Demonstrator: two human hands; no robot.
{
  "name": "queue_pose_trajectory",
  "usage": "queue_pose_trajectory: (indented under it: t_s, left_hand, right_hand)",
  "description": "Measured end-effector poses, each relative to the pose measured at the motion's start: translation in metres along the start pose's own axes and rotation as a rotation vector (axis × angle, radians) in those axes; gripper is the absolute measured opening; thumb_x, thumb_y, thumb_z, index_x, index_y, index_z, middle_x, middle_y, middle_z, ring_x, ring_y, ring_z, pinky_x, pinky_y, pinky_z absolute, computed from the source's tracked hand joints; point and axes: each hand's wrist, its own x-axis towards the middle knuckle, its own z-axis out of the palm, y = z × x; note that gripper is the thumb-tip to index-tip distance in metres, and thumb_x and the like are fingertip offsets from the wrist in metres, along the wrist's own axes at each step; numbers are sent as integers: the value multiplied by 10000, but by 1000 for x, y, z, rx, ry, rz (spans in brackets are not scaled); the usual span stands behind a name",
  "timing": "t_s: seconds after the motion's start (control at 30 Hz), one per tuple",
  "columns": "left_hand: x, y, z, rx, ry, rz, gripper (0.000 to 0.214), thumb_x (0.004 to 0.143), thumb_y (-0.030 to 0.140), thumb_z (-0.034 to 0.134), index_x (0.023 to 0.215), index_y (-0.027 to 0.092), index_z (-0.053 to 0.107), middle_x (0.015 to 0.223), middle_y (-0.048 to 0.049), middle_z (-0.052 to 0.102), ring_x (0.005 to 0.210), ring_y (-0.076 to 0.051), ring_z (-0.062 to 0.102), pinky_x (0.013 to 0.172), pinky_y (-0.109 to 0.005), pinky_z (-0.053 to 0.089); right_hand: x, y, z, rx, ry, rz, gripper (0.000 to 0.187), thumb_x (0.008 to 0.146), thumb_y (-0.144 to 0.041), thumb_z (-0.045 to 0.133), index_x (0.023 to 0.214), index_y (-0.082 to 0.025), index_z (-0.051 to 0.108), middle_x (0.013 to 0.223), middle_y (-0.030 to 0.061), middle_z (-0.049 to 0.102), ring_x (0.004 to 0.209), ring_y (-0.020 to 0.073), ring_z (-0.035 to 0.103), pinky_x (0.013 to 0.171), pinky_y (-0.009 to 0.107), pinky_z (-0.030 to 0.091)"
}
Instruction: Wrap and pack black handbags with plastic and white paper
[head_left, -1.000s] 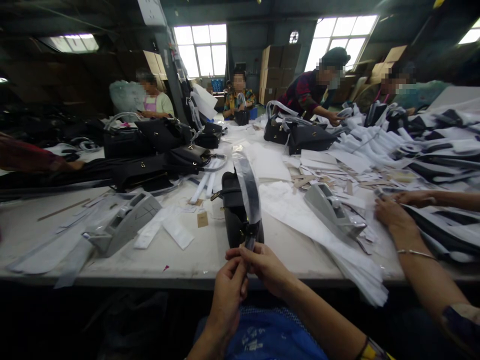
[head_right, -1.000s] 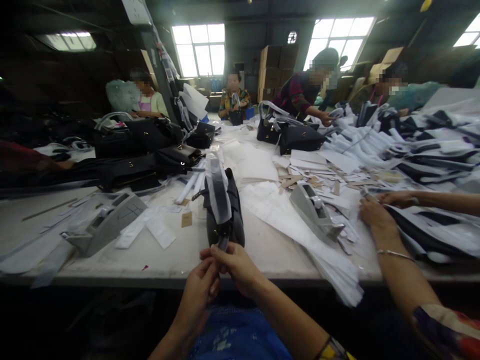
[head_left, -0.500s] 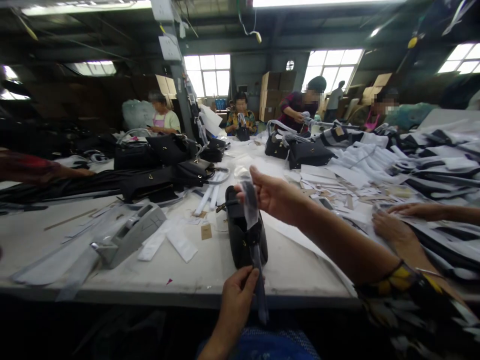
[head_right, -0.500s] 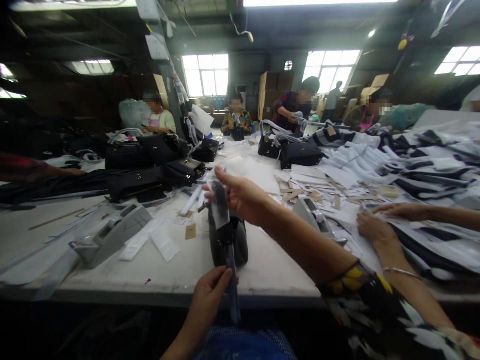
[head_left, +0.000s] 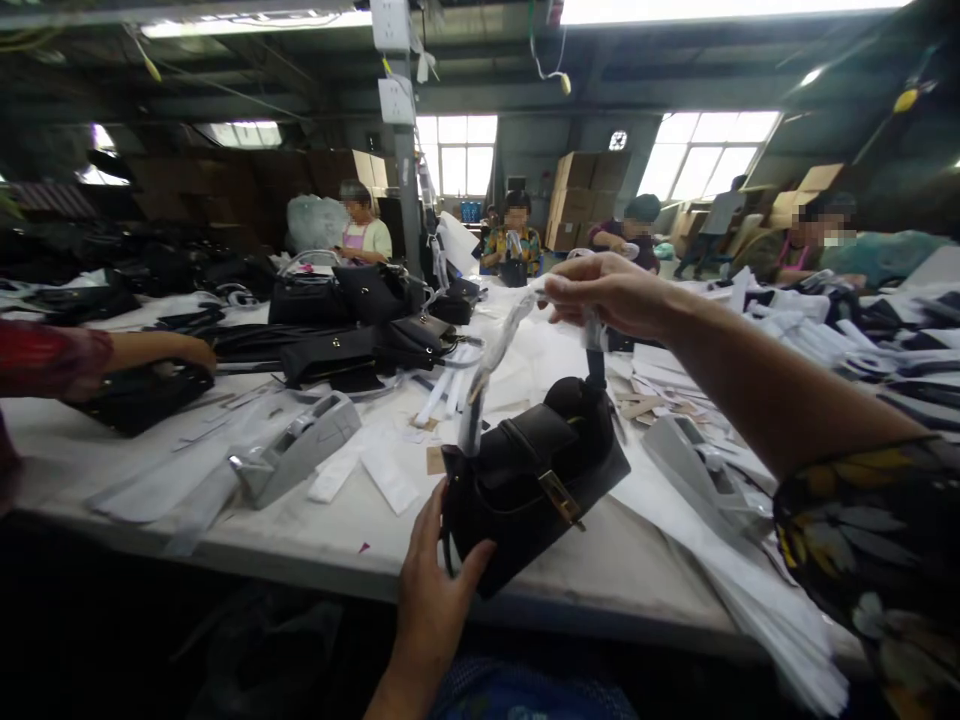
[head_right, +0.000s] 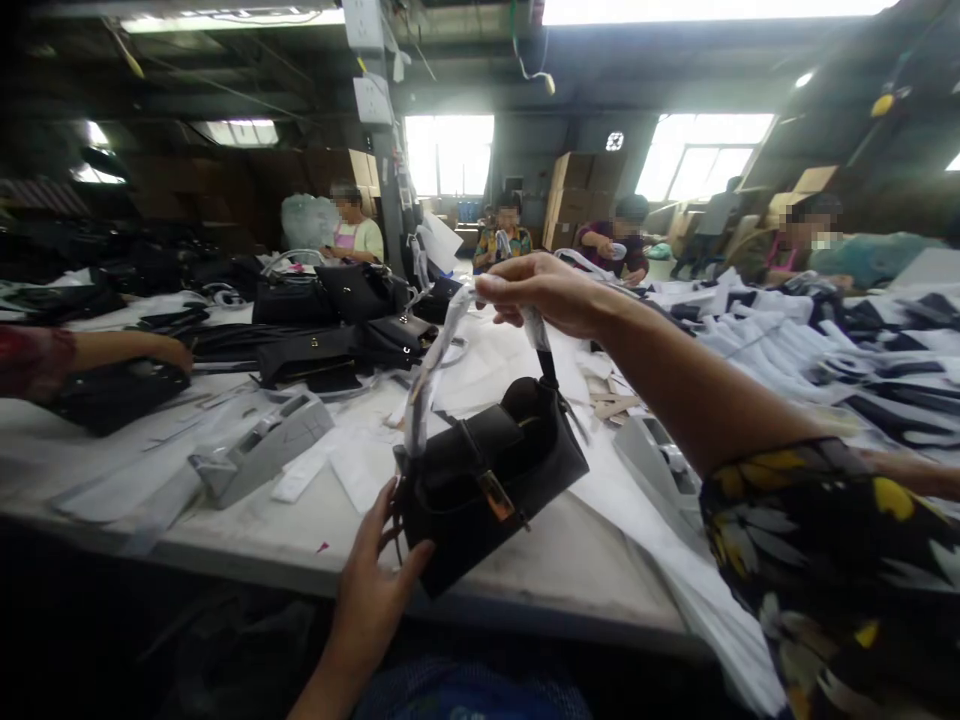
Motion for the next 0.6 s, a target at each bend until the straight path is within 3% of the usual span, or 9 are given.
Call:
queue_pose_trajectory:
  t_s: [0.1, 0.17, 0.3, 0.33, 0.4, 0.43, 0.47, 0.53, 0.6]
  left_hand:
    - [-17, -6, 17, -85, 8, -75, 558, 831, 379, 716, 1359, 304, 553, 1355, -106, 577, 1164, -264, 601, 839, -340, 558]
    - [-21, -8, 24, -141, -11, -134, 453, 818, 373, 732, 1251, 282, 637, 1283, -104, 623, 1094, -252, 630, 807, -321, 554]
    - [-17, -9, 29, -335, -37, -294, 436, 781, 449, 761, 1138, 214, 672, 1064, -106, 709, 960, -244, 675, 791, -318, 546]
    - [-16, -8, 29, -377, -50, -326, 438, 794, 478, 741, 1126, 202, 672, 971, -95, 718, 866, -231, 684, 748, -315, 547]
    - [-17, -5, 29, -393, -69, -330, 399, 834, 504, 687, 1094, 201, 689, 879, -78, 714, 737, -208, 669, 677, -309, 540]
    - [-19, -2, 28, -361, -72, -294, 354, 851, 488, 673, 1067, 210, 708, 897, -81, 716, 752, -211, 670, 687, -312, 539]
    - [-20, 0, 28, -309, -72, -238, 297, 860, 458, 671, 1035, 225, 731, 945, -87, 719, 811, -221, 674, 726, -317, 540]
    - [-24, 6, 26, -191, -73, -108, 189, 865, 390, 682, 967, 255, 767, 1014, -88, 719, 937, -239, 666, 822, -325, 525]
    - [-23, 9, 20, -122, -139, -31, 169, 890, 364, 654, 959, 272, 778, 979, -76, 724, 962, -233, 661, 863, -318, 508]
  right_hand:
    - [4, 31, 20, -149, 73, -54, 390, 900, -496, 636, 837, -121, 723, 795, 28, 702, 772, 134, 638, 790, 312, 514]
    - [-10, 41, 35, -290, 265, -90, 296, 885, -444, 671, 916, -156, 733, 887, 52, 727, 862, 176, 659, 855, 344, 519]
    - [-87, 36, 76, -390, 719, -4, 243, 912, -430, 635, 903, -205, 726, 776, 45, 719, 731, 186, 672, 727, 315, 538]
    - [-111, 35, 91, -349, 695, 70, 280, 922, -453, 612, 823, -214, 720, 671, 24, 690, 607, 167, 644, 629, 287, 519]
    - [-155, 36, 126, -156, 383, 226, 407, 929, -501, 575, 649, -225, 679, 490, -6, 601, 407, 139, 553, 457, 259, 441]
    - [-172, 38, 145, -43, 189, 321, 405, 926, -505, 571, 655, -227, 686, 509, 1, 623, 412, 148, 575, 453, 260, 451]
    - [-185, 42, 164, 50, 101, 397, 361, 920, -504, 574, 744, -229, 728, 541, 7, 650, 422, 160, 591, 453, 266, 461]
    - [-196, 50, 198, 196, 55, 494, 324, 898, -501, 602, 940, -219, 757, 600, 17, 685, 483, 184, 629, 491, 276, 494]
    - [-194, 54, 222, 300, 120, 534, 351, 881, -501, 622, 1003, -197, 749, 628, 24, 691, 534, 190, 642, 524, 274, 507]
